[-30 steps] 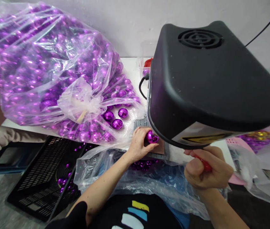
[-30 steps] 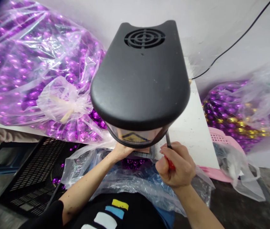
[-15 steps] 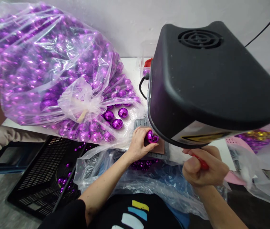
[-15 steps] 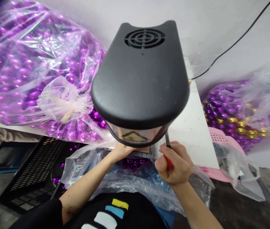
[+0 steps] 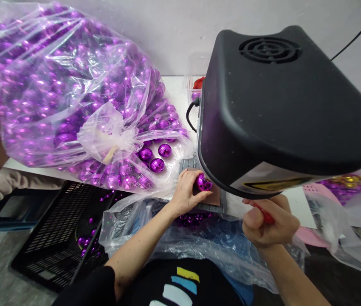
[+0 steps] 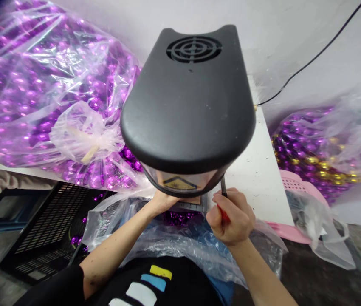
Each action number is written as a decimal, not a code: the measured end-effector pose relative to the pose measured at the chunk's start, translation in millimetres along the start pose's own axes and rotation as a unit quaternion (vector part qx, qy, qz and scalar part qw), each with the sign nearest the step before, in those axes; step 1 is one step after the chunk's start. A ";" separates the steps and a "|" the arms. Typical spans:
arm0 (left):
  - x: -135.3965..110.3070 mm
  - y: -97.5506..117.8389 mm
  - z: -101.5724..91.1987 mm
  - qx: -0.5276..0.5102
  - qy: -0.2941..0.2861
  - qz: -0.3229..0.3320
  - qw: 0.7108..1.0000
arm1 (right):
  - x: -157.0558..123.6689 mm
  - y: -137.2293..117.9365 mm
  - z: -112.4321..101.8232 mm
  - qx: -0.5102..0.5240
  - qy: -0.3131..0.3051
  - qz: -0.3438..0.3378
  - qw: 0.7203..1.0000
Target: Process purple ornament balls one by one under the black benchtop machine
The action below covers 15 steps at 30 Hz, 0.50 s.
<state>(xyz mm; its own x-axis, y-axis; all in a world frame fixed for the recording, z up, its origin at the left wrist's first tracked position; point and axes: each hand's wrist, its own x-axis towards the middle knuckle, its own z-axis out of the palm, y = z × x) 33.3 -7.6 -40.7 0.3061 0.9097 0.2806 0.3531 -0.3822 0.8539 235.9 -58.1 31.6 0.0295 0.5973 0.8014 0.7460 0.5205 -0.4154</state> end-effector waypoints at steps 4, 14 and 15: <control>0.0 -1.1 0.1 0.002 0.003 0.007 1.000 | -1.4 2.6 4.1 -0.010 -0.018 0.001 1.000; 1.8 4.6 -2.0 0.028 0.001 0.009 1.000 | 21.1 -6.2 -8.1 -0.031 -0.059 -0.020 0.998; 2.1 4.9 -2.0 0.031 0.005 0.011 0.999 | 30.5 -11.2 -16.1 -0.033 -0.069 -0.017 0.997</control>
<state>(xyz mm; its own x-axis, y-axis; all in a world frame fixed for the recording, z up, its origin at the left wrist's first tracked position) 33.9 -7.2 -35.0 0.3063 0.9022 0.3036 0.4008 -0.4115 0.8185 239.1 -55.5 67.6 -0.0844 0.6608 0.7458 0.7870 0.5032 -0.3568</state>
